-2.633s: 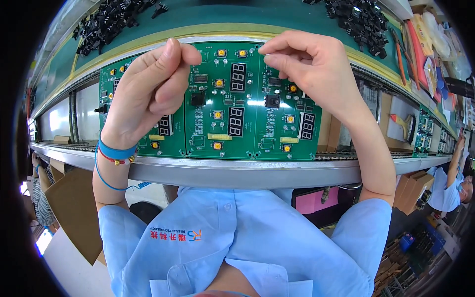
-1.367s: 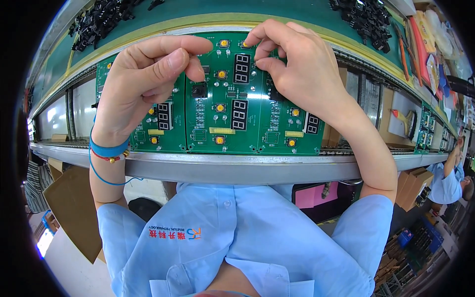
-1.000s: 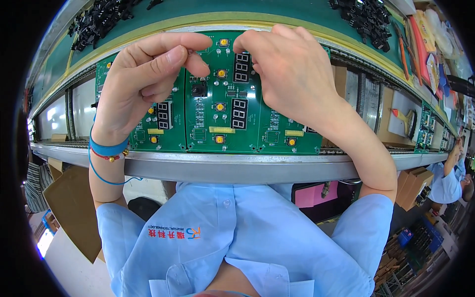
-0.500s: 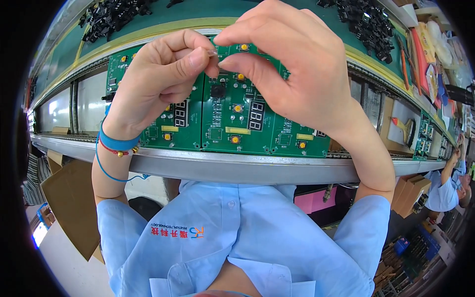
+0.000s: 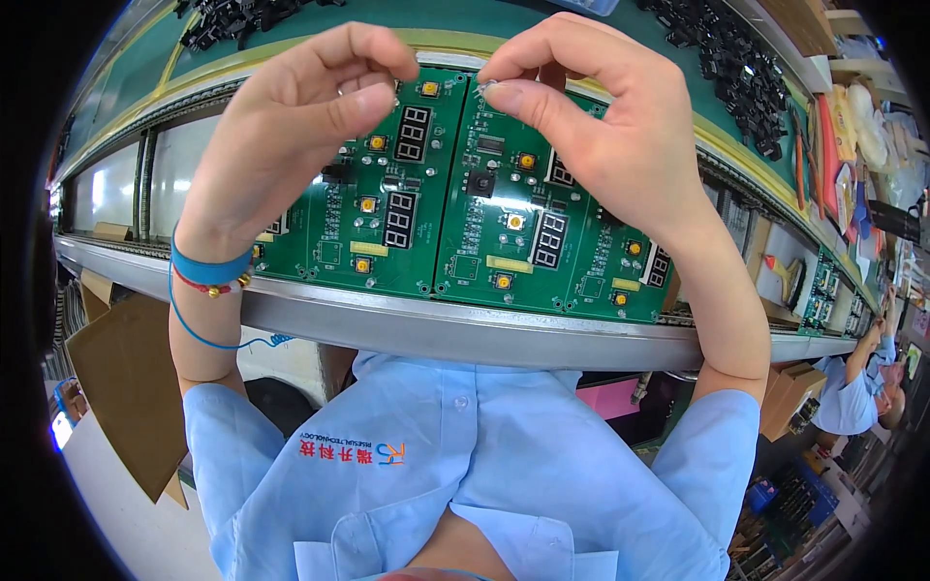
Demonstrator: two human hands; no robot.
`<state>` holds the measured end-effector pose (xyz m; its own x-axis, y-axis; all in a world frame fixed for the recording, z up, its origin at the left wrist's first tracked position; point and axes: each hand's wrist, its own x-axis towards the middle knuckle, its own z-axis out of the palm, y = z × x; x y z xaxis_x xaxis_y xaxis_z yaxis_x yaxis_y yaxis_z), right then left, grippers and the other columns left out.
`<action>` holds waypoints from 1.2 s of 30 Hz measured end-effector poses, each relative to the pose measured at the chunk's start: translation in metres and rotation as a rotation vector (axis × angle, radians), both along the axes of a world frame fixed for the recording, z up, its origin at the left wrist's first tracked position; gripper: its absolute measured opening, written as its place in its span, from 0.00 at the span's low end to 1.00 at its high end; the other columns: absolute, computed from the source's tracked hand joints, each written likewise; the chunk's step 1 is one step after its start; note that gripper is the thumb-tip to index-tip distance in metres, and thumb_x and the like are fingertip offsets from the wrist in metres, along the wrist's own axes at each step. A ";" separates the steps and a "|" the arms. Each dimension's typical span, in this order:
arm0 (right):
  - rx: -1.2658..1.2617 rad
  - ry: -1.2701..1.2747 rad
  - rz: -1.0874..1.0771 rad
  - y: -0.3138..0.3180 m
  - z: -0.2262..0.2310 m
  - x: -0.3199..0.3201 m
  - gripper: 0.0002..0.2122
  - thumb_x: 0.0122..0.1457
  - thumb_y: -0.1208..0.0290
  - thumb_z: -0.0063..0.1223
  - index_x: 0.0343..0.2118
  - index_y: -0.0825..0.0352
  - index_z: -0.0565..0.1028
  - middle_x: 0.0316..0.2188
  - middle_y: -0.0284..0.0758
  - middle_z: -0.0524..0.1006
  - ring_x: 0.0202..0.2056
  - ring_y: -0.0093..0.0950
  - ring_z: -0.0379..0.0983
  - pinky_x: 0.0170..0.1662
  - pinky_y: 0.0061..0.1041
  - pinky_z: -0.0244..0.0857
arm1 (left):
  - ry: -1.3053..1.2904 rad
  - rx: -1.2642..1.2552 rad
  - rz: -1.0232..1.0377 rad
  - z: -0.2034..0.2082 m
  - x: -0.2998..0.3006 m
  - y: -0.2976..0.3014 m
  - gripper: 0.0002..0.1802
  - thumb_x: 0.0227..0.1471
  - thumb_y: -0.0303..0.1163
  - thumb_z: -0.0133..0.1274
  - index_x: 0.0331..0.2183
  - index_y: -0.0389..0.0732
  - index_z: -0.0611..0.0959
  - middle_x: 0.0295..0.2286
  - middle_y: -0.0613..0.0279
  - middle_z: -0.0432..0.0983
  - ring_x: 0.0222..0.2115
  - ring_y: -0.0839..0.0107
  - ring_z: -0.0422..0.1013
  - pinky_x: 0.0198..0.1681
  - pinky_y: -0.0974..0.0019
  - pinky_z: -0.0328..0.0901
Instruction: The person assembles electronic components and switches onto printed circuit boards by hand, placing them on a conveyor belt for the next stage of production.
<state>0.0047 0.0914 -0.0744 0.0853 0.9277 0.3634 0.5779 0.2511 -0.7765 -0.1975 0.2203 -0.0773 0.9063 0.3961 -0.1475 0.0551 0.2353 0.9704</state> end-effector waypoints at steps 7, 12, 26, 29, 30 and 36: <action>-0.157 -0.042 0.031 0.015 -0.016 -0.010 0.04 0.50 0.77 0.59 0.29 0.70 0.77 0.25 0.31 0.74 0.26 0.21 0.68 0.33 0.21 0.63 | -0.029 -0.154 0.143 0.002 -0.012 0.014 0.09 0.58 0.29 0.51 0.41 0.37 0.74 0.40 0.61 0.72 0.34 0.78 0.72 0.39 0.78 0.67; -0.227 -0.179 0.021 0.018 -0.023 -0.013 0.04 0.49 0.77 0.59 0.27 0.68 0.76 0.25 0.33 0.75 0.28 0.28 0.71 0.35 0.26 0.64 | -0.058 -0.349 0.125 0.007 -0.018 0.024 0.13 0.62 0.26 0.43 0.46 0.29 0.69 0.40 0.47 0.73 0.37 0.64 0.76 0.37 0.71 0.74; -0.092 -0.424 0.080 0.023 -0.034 -0.016 0.04 0.47 0.75 0.59 0.26 0.64 0.76 0.26 0.30 0.74 0.34 0.31 0.71 0.39 0.30 0.60 | 0.085 -0.301 0.169 0.014 -0.017 0.024 0.16 0.62 0.28 0.44 0.48 0.27 0.69 0.35 0.50 0.76 0.31 0.68 0.76 0.32 0.74 0.73; -0.004 -0.467 0.115 0.023 -0.034 -0.015 0.04 0.46 0.76 0.60 0.26 0.63 0.76 0.26 0.29 0.73 0.33 0.30 0.71 0.37 0.30 0.59 | 0.084 -0.256 0.138 0.014 -0.019 0.025 0.15 0.61 0.29 0.45 0.47 0.28 0.72 0.32 0.55 0.77 0.27 0.72 0.75 0.28 0.76 0.71; -0.006 -0.468 0.114 0.023 -0.034 -0.015 0.04 0.46 0.76 0.60 0.26 0.63 0.76 0.26 0.29 0.73 0.33 0.30 0.71 0.37 0.30 0.59 | 0.096 -0.232 0.129 0.014 -0.019 0.025 0.16 0.61 0.29 0.46 0.47 0.28 0.73 0.31 0.57 0.77 0.25 0.74 0.75 0.25 0.77 0.70; 0.098 -0.597 0.115 0.024 -0.028 -0.025 0.05 0.44 0.77 0.59 0.24 0.63 0.74 0.24 0.29 0.71 0.31 0.30 0.70 0.35 0.30 0.58 | -0.857 0.028 -0.375 -0.045 -0.002 0.056 0.19 0.61 0.29 0.46 0.51 0.29 0.72 0.29 0.61 0.77 0.23 0.77 0.72 0.25 0.78 0.68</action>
<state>-0.0202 0.1158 -0.1026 -0.2579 0.8785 0.4021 0.8707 0.3917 -0.2975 -0.1995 0.2759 -0.1228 0.7709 0.0495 0.6350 -0.6140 0.3230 0.7202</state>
